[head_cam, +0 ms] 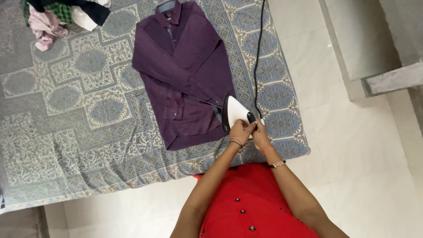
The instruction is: The person irons a purple long-sleeved shirt laid out on a patterned bedsheet. They use a white and black electric iron to smooth the sleeves, collar, and body of the shirt, frequently adjusting the fabric with their hands to ensure even coverage. The shirt is folded in half lengthwise before the final ironing passes.
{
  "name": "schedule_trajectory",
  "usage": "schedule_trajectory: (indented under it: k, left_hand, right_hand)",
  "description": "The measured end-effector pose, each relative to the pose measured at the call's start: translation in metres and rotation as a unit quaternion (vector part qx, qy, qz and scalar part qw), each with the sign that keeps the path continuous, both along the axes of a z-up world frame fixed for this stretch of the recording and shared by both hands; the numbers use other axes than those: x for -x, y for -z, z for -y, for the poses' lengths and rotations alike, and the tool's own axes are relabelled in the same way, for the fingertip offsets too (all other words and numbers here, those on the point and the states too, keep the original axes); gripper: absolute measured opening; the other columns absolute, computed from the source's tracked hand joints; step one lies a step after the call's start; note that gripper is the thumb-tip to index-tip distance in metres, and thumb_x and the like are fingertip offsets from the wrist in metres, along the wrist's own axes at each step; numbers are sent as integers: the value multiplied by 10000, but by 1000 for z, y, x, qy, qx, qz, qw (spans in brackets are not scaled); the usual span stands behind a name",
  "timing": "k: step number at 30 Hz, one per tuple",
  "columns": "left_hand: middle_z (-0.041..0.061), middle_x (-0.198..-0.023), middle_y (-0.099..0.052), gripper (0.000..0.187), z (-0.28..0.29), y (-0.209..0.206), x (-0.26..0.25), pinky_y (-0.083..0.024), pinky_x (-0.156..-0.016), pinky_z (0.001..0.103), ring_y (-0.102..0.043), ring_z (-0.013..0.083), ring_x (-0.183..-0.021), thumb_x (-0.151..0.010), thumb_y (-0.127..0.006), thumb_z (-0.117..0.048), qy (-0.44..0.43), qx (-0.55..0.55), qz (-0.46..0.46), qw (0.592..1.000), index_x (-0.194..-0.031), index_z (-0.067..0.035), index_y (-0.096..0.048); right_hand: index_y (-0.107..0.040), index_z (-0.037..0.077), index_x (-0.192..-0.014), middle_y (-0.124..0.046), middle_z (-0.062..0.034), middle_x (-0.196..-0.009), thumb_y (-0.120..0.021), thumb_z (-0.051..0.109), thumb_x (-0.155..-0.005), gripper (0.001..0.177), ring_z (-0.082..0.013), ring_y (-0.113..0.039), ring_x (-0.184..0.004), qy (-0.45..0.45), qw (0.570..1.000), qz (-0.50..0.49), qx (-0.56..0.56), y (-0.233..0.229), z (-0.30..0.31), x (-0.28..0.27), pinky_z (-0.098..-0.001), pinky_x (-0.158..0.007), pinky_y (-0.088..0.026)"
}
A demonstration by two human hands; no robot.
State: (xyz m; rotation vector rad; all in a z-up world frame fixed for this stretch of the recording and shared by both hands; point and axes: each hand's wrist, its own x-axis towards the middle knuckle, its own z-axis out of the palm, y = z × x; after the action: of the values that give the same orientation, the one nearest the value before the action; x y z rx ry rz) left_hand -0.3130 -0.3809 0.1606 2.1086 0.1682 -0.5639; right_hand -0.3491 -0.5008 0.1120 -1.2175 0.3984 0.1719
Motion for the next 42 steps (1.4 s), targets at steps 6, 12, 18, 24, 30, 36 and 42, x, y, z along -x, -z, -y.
schedule_trajectory:
  k: [6, 12, 18, 24, 30, 36, 42]
  left_hand:
    - [234, -1133, -714, 625, 24, 57, 3, -558, -866, 440, -713, 366, -993, -817, -770, -450, 125, 116, 124, 977, -1209, 23, -652]
    - [193, -1012, -690, 549, 58, 29, -28, -547, -807, 401, -695, 323, -878, -772, -751, -376, 127, 152, 113, 974, -1152, -5, -613]
    - [199, -1040, -644, 566, 100, 26, -92, -506, -842, 362, -626, 255, -907, -851, -798, -374, -19, 188, -30, 982, -1126, 74, -587]
    - [121, -1349, -619, 729, 101, 58, -138, -437, -1058, 355, -579, 242, -1255, -745, -811, -281, -61, 260, -33, 963, -1374, -13, -557]
    - [142, -1459, -537, 796, 69, 81, -123, -434, -1105, 359, -543, 246, -1323, -771, -769, -165, -49, 317, -87, 943, -1475, -18, -426]
    - [174, -1357, -608, 730, 55, 89, -97, -479, -1060, 361, -597, 229, -1226, -803, -781, -118, -35, 309, -64, 948, -1439, 13, -447]
    - [178, -1251, -649, 815, 49, 84, -95, -519, -970, 388, -648, 286, -1101, -754, -783, -241, 31, 181, -52, 982, -1465, -13, -455]
  right_hand:
    - [-569, -4, -1382, -660, -152, -1236, -459, 19, -1069, 332, -247, -658, -1077, 87, 993, -33, -68, -1, 35, 1, -355, -925, -557]
    - [-487, 78, -1403, -621, -81, -1265, -509, 13, -992, 416, -187, -644, -1101, 112, 988, 3, -109, -3, 49, -28, -338, -954, -555]
    - [-554, 26, -1312, -672, -107, -1195, -418, 285, -1099, 362, -219, -672, -1069, 127, 973, 11, -192, 41, 65, -90, -360, -949, -557]
    - [-588, -7, -1252, -686, -131, -1105, -560, 134, -917, 365, -235, -661, -994, 65, 974, 90, 197, 52, 88, -141, -359, -874, -537]
    - [-668, 2, -1028, -746, -120, -910, -661, 50, -862, 173, -212, -723, -853, 32, 921, 58, 384, 84, 59, -133, -365, -758, -573]
    - [-706, 14, -1031, -769, -140, -910, -728, 112, -853, 205, -248, -716, -827, 3, 927, 74, 367, 85, 44, -113, -383, -730, -572]
    - [-662, 37, -1194, -766, -140, -967, -711, 178, -871, 355, -267, -739, -858, 7, 907, 55, 419, 74, 51, -101, -383, -736, -561]
